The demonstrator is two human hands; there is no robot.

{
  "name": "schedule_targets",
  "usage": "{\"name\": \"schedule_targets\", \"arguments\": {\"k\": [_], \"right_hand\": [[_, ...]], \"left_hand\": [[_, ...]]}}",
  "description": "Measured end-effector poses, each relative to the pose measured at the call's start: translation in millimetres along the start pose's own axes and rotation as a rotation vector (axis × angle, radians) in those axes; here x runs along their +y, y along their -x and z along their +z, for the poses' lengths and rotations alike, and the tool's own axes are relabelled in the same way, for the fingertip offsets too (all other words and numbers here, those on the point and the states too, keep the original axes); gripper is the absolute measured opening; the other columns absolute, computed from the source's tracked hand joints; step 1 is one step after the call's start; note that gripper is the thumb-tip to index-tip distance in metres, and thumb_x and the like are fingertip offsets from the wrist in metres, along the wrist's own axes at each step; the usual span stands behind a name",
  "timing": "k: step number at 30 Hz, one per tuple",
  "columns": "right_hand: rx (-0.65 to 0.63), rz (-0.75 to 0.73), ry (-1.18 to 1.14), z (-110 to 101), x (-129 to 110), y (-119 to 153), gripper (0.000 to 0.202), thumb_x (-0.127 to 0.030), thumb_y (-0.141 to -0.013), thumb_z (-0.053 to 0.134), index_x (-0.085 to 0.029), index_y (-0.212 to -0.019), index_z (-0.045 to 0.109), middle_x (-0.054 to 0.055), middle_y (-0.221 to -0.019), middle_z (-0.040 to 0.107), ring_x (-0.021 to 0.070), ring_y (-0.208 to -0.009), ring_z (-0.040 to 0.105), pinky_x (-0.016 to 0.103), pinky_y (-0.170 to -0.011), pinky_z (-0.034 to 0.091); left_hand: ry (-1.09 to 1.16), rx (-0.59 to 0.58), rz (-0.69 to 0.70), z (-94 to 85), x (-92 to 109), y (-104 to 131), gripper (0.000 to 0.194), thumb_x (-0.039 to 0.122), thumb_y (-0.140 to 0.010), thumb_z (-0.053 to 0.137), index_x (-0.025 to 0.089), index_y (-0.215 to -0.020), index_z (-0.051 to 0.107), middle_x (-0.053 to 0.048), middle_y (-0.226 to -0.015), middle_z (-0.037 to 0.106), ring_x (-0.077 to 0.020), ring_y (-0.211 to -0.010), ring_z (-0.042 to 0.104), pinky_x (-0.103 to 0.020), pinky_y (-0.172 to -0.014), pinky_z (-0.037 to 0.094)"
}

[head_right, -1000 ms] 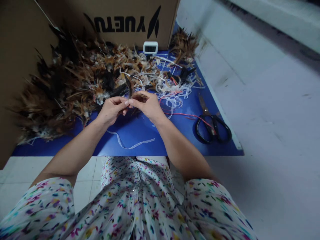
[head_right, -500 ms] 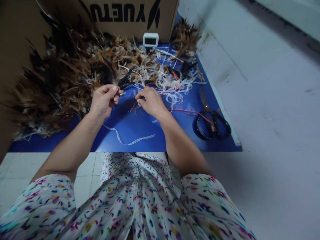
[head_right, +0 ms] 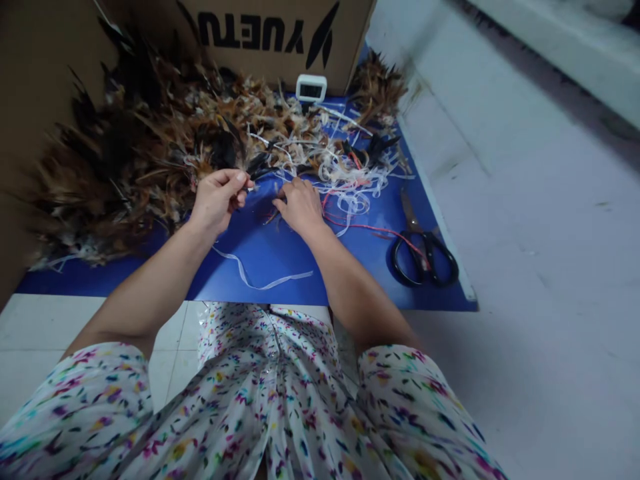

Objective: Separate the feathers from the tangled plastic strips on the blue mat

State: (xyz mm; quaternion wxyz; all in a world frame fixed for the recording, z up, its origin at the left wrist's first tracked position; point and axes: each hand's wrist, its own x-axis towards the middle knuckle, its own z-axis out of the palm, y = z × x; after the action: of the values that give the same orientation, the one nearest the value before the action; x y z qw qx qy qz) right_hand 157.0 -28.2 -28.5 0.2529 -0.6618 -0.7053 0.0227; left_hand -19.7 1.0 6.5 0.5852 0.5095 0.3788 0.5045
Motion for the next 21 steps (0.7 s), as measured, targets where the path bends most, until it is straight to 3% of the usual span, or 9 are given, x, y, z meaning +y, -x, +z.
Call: {"name": "schedule_targets", "arguments": {"k": [7,16,21], "right_hand": [[-0.005,0.001,-0.003,4,1,-2,0.013,-0.017,-0.089,0.056,-0.016,-0.083,0.068,0.015,-0.098,0.069,0.0284,-0.098,0.06,0.046,-0.092,0.045],[0.117,-0.017,-0.464,-19,1,1,0.007,-0.023,-0.087,0.055,-0.022,-0.08,0.058,-0.001,-0.071,0.062,0.0143,-0.065,0.053,0.03,-0.069,0.044],[0.165,-0.075,-0.502,-27,-9,7,0.004,-0.019,-0.082,0.06,-0.022,-0.08,0.062,-0.001,-0.073,0.064,0.015,-0.069,0.057,0.03,-0.07,0.045]], "left_hand": [[0.02,0.011,-0.014,-0.5,-1,0,0.024,0.036,-0.075,0.08,0.017,-0.075,0.066,0.0,-0.071,0.07,-0.0036,-0.046,0.05,-0.017,-0.044,0.039],[-0.001,-0.036,-0.06,0.9,0,3,0.022,0.033,-0.076,0.08,0.017,-0.072,0.065,0.001,-0.071,0.068,-0.0038,-0.048,0.052,-0.017,-0.045,0.041],[-0.024,-0.036,-0.067,0.5,-2,3,0.02,0.034,-0.077,0.079,0.017,-0.078,0.069,0.003,-0.057,0.06,-0.0065,-0.049,0.055,-0.016,-0.046,0.043]]}}
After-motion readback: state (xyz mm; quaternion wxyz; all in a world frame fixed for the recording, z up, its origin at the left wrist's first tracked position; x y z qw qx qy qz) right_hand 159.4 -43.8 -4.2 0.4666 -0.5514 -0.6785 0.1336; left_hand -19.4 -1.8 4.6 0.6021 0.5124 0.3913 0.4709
